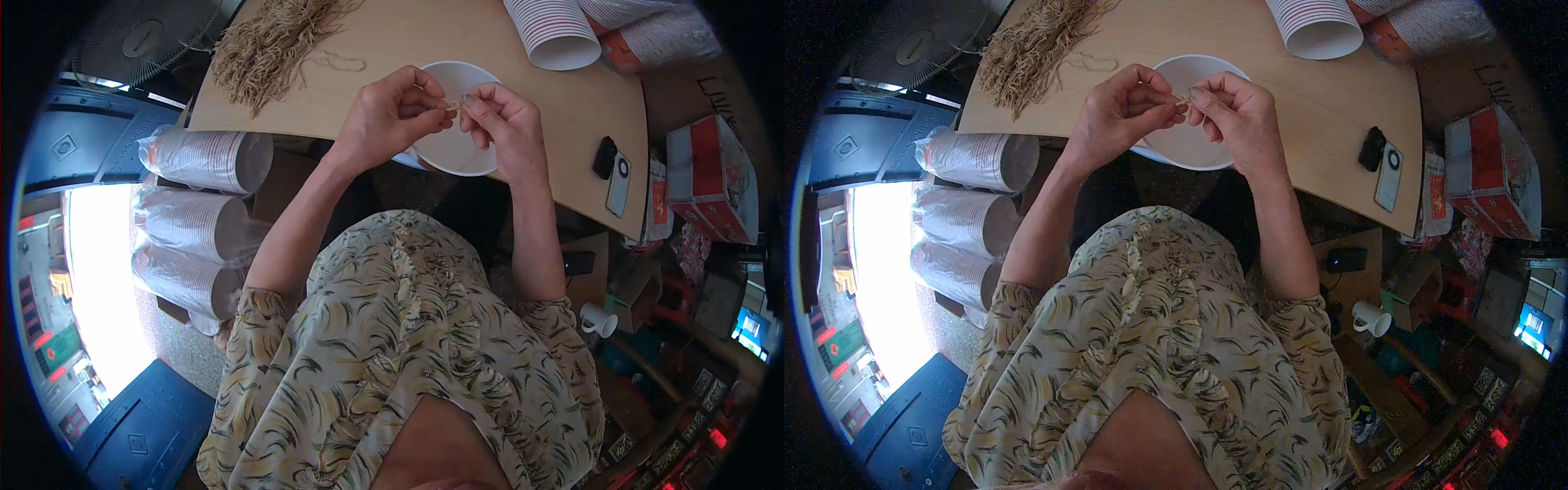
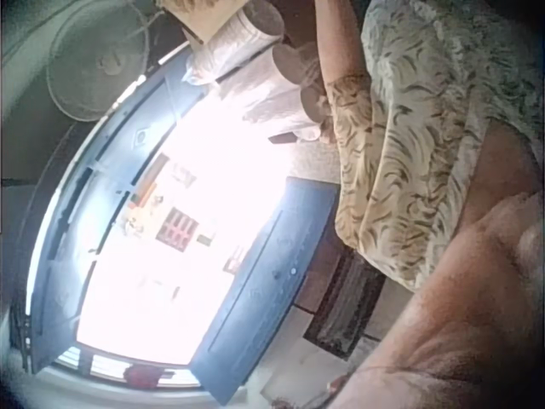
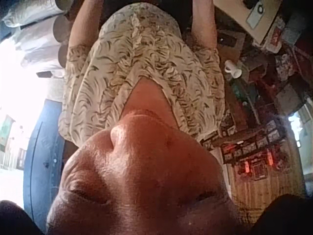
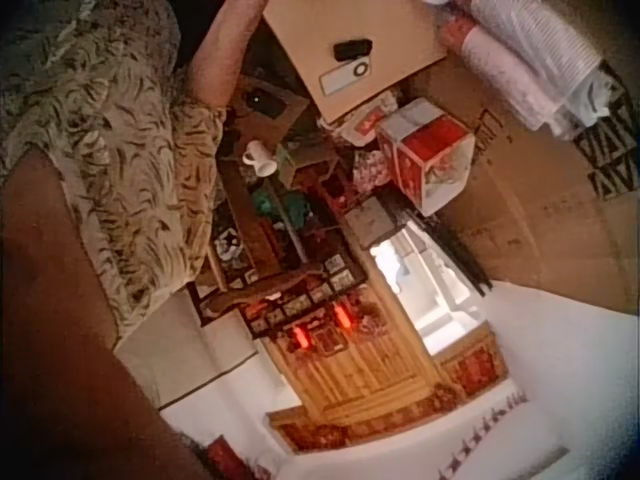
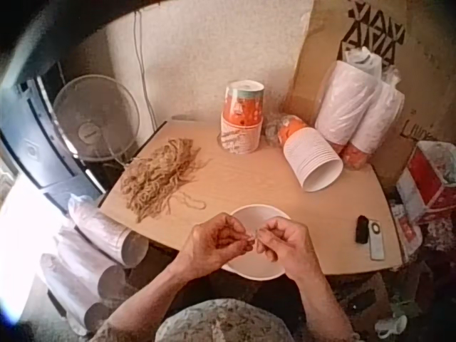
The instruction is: The recorder is organizing stacks of paper cups and tying them with thin pieces of string or fiber.
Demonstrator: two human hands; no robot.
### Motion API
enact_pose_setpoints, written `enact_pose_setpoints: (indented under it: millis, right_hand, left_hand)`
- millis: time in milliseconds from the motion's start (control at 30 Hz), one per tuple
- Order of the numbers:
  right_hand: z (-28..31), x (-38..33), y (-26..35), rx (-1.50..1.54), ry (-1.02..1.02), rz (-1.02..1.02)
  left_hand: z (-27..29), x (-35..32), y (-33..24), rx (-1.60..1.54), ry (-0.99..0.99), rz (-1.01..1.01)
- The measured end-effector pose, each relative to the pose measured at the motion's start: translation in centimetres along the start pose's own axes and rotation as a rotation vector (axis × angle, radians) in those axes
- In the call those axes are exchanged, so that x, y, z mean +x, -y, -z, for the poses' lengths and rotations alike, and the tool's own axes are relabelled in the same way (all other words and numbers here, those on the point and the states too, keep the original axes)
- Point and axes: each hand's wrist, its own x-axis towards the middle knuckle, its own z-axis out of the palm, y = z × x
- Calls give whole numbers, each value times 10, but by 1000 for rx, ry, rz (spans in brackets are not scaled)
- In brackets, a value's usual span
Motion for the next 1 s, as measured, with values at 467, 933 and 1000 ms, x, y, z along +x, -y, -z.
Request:
enact_pose_setpoints:
  millis: [467, 933, 1000]
  right_hand:
    - [-1, -1, 0, 32, -95, 2]
    - [1, -4, 6, -157, 4, 67]
    - [3, -4, 3, -258, 96, 118]
  left_hand:
    - [-3, -1, -1, 53, -29, -25]
    - [4, 0, -11, 99, 44, 22]
    - [5, 0, -17, 182, 68, 8]
